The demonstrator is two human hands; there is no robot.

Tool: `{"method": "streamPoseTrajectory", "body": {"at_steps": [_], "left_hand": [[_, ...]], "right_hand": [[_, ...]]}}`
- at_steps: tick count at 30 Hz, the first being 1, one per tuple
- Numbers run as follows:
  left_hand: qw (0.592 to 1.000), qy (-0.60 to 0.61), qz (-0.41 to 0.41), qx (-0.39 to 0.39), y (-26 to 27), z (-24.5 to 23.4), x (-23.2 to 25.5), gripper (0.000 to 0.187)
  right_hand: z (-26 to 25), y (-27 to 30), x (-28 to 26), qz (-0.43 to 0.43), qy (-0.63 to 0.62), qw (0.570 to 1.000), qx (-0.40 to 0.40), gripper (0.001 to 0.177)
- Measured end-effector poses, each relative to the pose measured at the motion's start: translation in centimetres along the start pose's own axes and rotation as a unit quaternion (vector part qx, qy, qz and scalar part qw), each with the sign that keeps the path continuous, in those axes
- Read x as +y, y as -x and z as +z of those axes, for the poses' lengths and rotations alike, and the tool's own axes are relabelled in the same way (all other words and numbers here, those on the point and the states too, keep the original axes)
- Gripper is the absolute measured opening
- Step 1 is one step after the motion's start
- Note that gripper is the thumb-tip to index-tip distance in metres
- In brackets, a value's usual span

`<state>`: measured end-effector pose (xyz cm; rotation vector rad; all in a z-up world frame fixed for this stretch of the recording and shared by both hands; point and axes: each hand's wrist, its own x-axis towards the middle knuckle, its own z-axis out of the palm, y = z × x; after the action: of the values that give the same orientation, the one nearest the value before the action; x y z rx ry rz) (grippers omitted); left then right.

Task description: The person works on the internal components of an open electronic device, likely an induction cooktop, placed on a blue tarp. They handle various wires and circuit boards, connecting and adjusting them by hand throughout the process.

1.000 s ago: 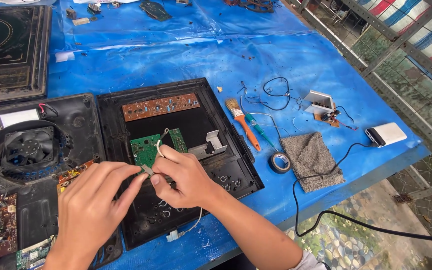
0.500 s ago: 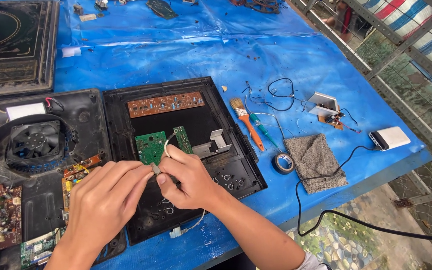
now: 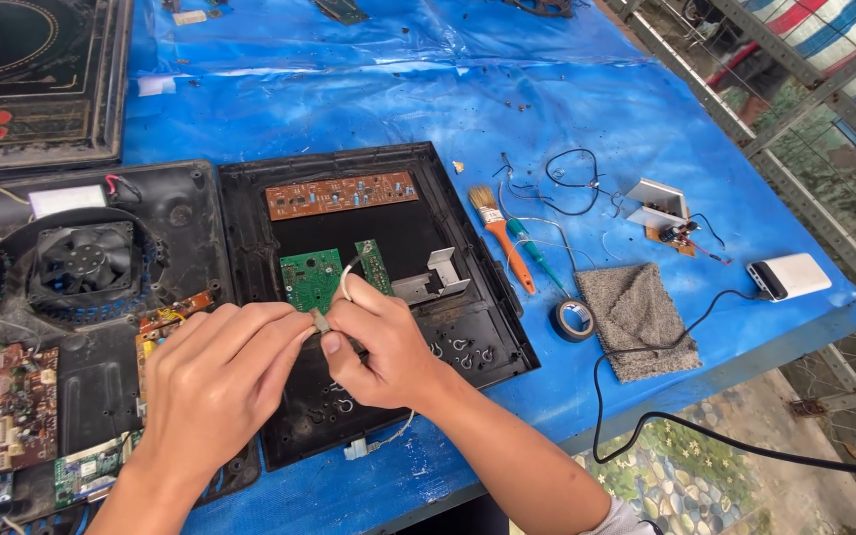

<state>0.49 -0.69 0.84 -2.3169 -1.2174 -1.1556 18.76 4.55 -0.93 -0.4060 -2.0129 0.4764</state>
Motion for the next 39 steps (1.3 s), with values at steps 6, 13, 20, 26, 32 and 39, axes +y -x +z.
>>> {"method": "streamPoseTrajectory", "body": {"at_steps": [6, 13, 20, 26, 32, 39], "left_hand": [[1.000, 0.011, 0.011, 0.013, 0.1, 0.4, 0.1, 0.005], [1.000, 0.016, -0.012, 0.017, 0.5, 0.8, -0.1, 0.016], [0.996, 0.051, -0.028, 0.070, -0.3, 0.4, 0.2, 0.007], [0.997, 0.036, -0.018, 0.066, 0.0, 0.6, -0.1, 0.006], [0.998, 0.031, -0.001, 0.048, 0.3, 0.9, 0.0, 0.004], [0.999, 0.034, 0.005, -0.011, 0.8, 0.9, 0.1, 0.006]], "right_hand": [[-0.6, -0.5, 0.2, -0.065, 0.057, 0.996, 0.027, 0.045], [-0.3, 0.5, 1.6, -0.070, 0.060, 0.995, 0.023, 0.033], [-0.1, 0.6, 2.5, -0.059, 0.050, 0.993, 0.094, 0.016], [0.6, 0.9, 2.3, -0.018, -0.016, 0.997, 0.069, 0.023], [1.0, 1.9, 3.3, -0.002, -0.058, 0.997, 0.046, 0.033], [0.4, 1.0, 0.7, 0.008, -0.035, 0.999, 0.003, 0.043]]}}
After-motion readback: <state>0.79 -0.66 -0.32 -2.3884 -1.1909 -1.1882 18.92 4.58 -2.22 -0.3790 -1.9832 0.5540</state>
